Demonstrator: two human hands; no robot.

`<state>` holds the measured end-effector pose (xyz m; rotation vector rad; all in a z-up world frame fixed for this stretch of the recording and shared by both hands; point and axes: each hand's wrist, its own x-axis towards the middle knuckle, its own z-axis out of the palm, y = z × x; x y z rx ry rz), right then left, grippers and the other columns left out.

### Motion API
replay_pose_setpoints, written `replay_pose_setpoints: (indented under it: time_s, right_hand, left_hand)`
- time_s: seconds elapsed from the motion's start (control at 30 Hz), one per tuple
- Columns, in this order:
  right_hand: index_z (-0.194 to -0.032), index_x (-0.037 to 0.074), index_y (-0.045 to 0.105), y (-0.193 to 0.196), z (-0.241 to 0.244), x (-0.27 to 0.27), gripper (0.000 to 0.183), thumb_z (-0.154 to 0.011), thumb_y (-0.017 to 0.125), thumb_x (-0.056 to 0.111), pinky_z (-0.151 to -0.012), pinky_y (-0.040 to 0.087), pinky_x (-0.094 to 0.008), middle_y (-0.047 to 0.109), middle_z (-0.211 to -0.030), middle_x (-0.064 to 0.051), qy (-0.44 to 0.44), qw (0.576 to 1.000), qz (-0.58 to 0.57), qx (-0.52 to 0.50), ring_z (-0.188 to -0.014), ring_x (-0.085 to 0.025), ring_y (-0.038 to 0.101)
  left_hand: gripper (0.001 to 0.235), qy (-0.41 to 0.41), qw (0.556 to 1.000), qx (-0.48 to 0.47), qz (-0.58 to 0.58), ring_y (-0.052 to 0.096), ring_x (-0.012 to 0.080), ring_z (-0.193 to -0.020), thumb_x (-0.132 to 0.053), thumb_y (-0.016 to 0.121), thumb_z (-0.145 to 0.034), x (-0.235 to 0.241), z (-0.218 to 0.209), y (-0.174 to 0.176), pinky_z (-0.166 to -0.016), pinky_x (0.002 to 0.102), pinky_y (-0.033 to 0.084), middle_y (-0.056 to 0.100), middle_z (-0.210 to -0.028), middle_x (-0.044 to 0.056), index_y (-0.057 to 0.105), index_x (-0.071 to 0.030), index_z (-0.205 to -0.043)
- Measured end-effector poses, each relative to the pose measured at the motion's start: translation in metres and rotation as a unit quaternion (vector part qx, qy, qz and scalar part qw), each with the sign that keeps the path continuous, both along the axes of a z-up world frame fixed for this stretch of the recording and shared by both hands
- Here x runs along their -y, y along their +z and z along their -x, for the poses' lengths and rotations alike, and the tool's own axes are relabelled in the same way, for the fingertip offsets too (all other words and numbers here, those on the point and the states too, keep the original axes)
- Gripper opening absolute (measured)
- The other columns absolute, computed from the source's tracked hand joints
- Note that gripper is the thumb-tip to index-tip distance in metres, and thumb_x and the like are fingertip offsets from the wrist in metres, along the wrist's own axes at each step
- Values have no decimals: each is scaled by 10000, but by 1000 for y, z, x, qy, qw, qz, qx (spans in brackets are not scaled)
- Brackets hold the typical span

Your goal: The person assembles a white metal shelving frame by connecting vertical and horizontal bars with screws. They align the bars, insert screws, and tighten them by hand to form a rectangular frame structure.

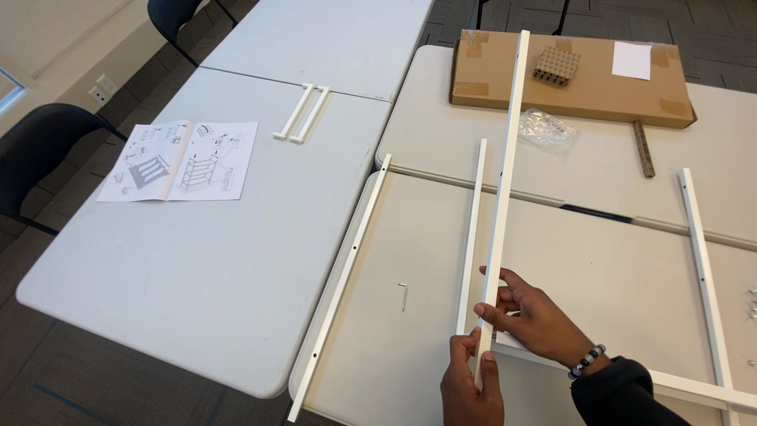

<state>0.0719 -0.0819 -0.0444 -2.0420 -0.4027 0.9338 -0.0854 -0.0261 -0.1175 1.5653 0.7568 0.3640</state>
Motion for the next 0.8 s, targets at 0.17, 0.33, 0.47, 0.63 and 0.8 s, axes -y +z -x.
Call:
replay_pose_setpoints:
  time_s: [0.17,0.33,0.47,0.63,0.8]
  right_hand:
    - [-1444,204,621,8,4,-4,522,-948,734,319,-693,482,-289,593,-698,-21,17,999,20,33,-682,-148,572]
    - [-1374,203,656,9,5,-3,452,-938,763,266,-691,486,-285,626,-700,-26,4,999,19,42,-688,-149,577]
    - [-1350,189,632,10,6,-2,453,-929,762,297,-723,495,-292,720,-730,-36,-1,999,36,40,-677,-156,611]
    - [-1312,181,629,7,7,-3,440,-915,772,307,-684,466,-300,742,-714,-29,-12,998,44,52,-633,-158,555]
    - [-1281,173,628,4,4,-4,406,-925,769,310,-653,428,-300,644,-643,6,12,997,32,68,-624,-148,499]
  left_hand:
    - [340,-20,994,-57,89,719,196,-792,-454,509,-1001,-3,1,22,-638,312,565,748,-1286,-52,565,-243,-1262]
    - [397,-39,960,-168,219,696,133,-506,-458,567,-1046,-16,-7,55,-424,210,470,771,-1102,-63,490,-334,-1415]
    - [261,-24,959,-134,250,665,156,-489,-382,518,-1050,-31,-8,69,-427,226,507,818,-1014,19,580,-232,-1254]
    - [133,-35,957,-147,247,709,202,-534,-262,570,-998,-51,-12,72,-598,284,603,861,-985,66,637,-207,-1098]
    - [125,-54,968,-123,211,665,160,-527,-170,754,-933,-67,-17,62,-557,292,645,744,-842,14,797,-108,-1032]
